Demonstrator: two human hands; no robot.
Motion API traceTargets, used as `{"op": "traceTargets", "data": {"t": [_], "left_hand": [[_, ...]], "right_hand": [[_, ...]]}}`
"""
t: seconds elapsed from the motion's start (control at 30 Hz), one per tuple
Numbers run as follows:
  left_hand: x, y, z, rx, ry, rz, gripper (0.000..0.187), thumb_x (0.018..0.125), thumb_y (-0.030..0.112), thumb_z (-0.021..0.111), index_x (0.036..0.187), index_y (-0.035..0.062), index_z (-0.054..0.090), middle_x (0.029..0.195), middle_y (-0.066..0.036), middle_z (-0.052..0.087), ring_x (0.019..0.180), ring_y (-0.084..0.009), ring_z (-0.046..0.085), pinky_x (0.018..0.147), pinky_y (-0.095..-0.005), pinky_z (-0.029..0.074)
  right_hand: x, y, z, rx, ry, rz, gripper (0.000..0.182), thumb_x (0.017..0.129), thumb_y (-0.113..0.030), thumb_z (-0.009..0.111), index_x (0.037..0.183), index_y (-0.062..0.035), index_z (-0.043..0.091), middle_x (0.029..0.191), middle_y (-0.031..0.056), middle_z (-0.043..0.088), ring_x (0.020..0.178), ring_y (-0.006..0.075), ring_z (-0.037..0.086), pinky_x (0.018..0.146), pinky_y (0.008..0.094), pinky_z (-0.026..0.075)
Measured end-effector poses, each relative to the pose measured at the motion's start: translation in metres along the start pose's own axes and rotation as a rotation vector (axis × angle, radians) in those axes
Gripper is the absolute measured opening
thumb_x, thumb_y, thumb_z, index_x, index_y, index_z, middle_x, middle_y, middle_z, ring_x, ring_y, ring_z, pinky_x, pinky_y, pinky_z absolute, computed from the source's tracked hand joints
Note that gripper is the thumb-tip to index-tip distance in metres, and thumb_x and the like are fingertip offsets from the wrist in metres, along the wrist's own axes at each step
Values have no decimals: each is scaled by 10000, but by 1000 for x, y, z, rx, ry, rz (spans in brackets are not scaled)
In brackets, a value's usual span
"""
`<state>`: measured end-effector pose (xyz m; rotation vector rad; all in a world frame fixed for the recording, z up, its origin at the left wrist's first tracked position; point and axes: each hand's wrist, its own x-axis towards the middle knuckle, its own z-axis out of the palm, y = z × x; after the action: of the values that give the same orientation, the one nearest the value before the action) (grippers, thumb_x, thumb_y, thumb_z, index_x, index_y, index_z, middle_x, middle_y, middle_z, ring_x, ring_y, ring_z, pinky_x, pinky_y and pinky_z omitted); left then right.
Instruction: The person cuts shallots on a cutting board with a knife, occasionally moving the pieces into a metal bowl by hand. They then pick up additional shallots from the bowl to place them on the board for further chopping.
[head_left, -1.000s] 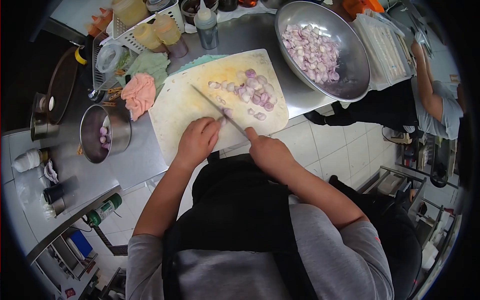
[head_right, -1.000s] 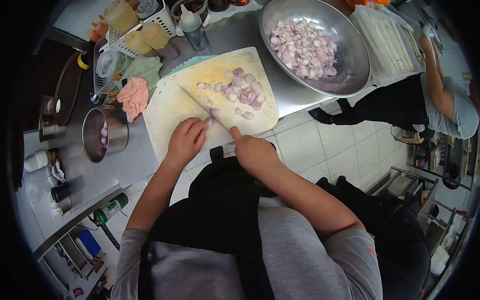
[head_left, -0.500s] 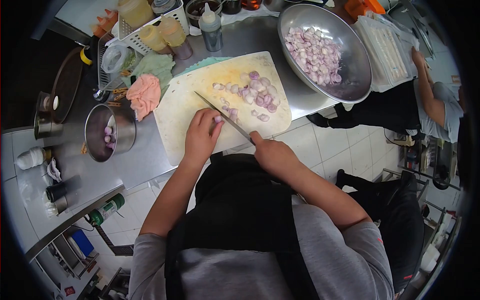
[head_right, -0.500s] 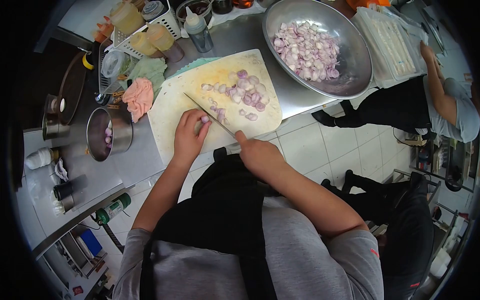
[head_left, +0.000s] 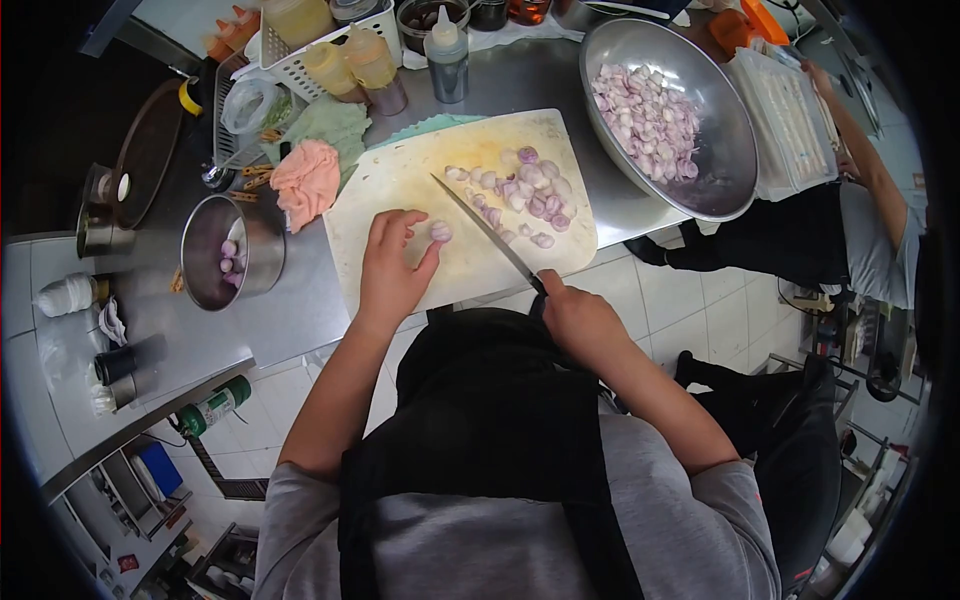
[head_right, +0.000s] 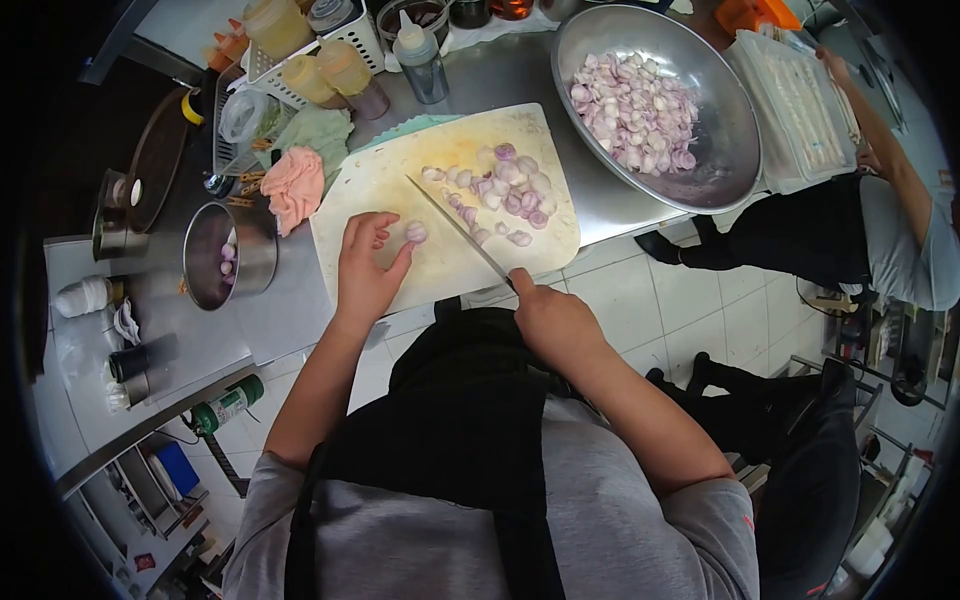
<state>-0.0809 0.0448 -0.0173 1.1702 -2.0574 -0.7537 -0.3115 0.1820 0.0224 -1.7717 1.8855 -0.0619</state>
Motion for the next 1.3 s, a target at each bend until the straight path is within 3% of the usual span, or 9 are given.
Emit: {"op": "traceTargets", "data": {"t": [0.07,0.27,0.33,0.47,0.53,0.63,0.83,0.93,1.3], "left_hand": [[3,1,-1,-6,0,-47,340,818,27,756,1131,41,623,1036,-115,623,910,-252,642,813,-346,532],[6,-8,6,53,-168,126,245,826,113,771,1018,28,646,1028,-119,630,934,-258,660,805,-371,537],[8,-2,6,-14,-176,-214,211,835,135,777,964,32,647,1001,-114,627,927,-242,658,766,-371,543],[5,-3,4,95,-233,-276,200,839,133,780,938,36,635,1006,-117,610,891,-244,655,710,-362,548],[3,-5,9,13,8,-43,226,829,112,789,952,22,622,1030,-125,584,849,-243,650,679,-342,556],[2,-15,12,-105,-17,64,251,831,75,781,1008,11,615,1058,-132,564,839,-260,648,718,-332,564],[-14,-24,6,-306,-69,-42,193,864,15,724,1042,28,651,1074,-118,598,918,-270,666,768,-342,563],[-16,-30,-2,-32,-51,159,169,854,31,735,1011,35,671,1061,-103,640,927,-271,667,777,-352,557],[-9,-40,-1,44,-71,276,216,795,96,784,993,68,701,1020,-79,673,924,-274,661,788,-356,550]], "right_hand": [[3,-5,2,13,-21,-4,311,896,-96,550,1185,-14,466,771,198,687,695,379,698,617,496,563],[9,-12,6,34,-56,-16,307,899,-92,543,1184,-14,462,779,208,686,704,387,698,625,502,563],[10,-11,3,29,-72,-4,305,900,-91,540,1184,-13,461,783,211,686,709,388,698,629,503,564],[13,-12,0,44,-103,20,298,904,-86,530,1183,-7,461,813,223,687,740,395,699,653,507,565],[15,-19,-2,51,-116,18,295,906,-85,528,1181,-3,461,819,227,687,751,399,698,663,509,565],[20,-34,-5,57,-156,-14,276,911,-88,526,1163,5,464,813,233,685,759,409,695,672,515,558],[30,-44,-7,100,-158,-66,246,939,-97,499,1158,8,462,809,245,681,739,428,685,668,538,543],[30,-41,-2,78,-168,-85,247,937,-98,503,1158,4,462,823,245,684,739,427,686,670,534,546],[-7,-44,-17,-108,-213,-17,265,915,-81,511,1173,-31,477,828,191,679,728,368,712,618,476,570]]}}
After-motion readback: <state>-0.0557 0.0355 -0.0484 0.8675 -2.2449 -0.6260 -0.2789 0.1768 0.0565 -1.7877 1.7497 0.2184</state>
